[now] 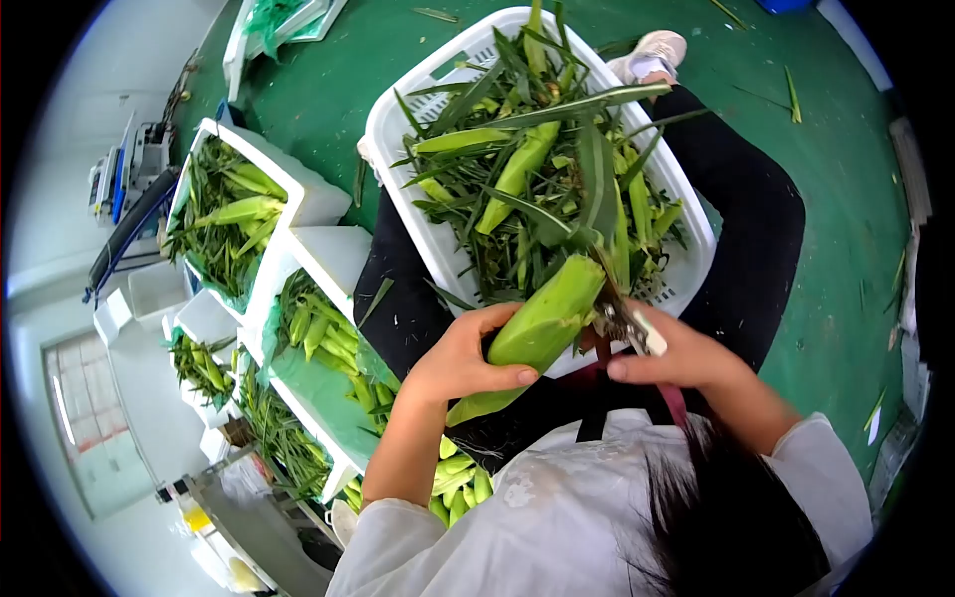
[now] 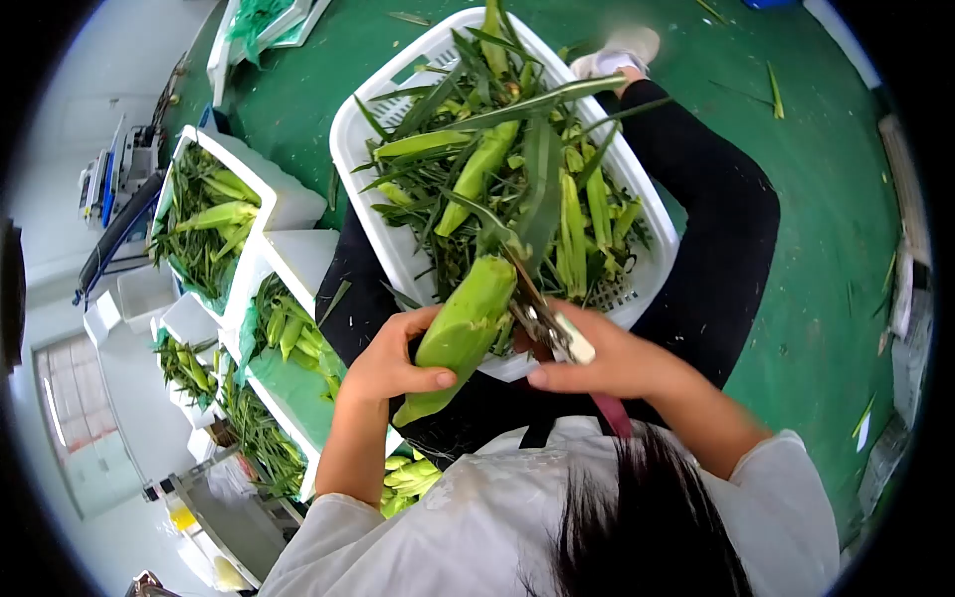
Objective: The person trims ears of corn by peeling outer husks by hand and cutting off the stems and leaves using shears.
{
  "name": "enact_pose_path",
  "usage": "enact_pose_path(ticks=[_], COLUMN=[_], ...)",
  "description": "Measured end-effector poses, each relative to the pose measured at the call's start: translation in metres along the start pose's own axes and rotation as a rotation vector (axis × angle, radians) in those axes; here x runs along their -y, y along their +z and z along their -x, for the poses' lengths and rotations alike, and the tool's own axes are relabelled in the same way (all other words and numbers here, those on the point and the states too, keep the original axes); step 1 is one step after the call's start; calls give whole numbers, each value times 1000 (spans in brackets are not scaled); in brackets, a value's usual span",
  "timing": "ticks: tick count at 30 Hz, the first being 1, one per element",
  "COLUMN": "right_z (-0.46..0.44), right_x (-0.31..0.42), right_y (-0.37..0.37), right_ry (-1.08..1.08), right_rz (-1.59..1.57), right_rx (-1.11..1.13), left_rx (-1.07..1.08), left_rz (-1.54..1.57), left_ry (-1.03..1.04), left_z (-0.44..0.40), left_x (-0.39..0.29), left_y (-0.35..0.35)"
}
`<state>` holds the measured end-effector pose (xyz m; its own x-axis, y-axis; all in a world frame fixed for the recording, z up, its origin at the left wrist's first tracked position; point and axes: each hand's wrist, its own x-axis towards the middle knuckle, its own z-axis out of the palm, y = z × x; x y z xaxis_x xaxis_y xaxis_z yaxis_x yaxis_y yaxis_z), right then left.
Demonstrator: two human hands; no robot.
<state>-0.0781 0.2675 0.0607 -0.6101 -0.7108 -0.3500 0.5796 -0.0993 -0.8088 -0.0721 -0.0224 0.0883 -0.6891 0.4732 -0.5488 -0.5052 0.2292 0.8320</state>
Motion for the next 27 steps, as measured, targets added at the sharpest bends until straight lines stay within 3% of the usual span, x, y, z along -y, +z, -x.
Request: enact_pose_path(ticks=[2, 5, 7, 9, 13, 18, 23, 27], right_z=[-5, -15, -3, 7, 24, 13, -10, -16], right_x=[15, 11, 16, 4, -24, -23, -22, -32], right_y=[-6, -11, -3, 11, 25, 22, 15, 31], right_ry=[111, -76, -19, -2, 224, 275, 220, 197], right_rz=[-170, -398, -480, -499, -493, -580, -481, -664], right_rx=[-44, -222, -199, -79, 73, -20, -129, -135], left_rx=[116, 26, -63, -312, -777, -916, -944, -994], left_rz=[-108, 349, 543, 586, 545, 571, 420, 416], left_ry=[-13, -1, 168, 361, 566, 907, 961, 1007], left_z=[-5, -7, -13, -24, -61, -90, -98, -99], left_x=[1, 2, 19, 16, -1, -18, -1, 21], left_y=[-2, 5, -8, -8, 3, 42, 62, 62])
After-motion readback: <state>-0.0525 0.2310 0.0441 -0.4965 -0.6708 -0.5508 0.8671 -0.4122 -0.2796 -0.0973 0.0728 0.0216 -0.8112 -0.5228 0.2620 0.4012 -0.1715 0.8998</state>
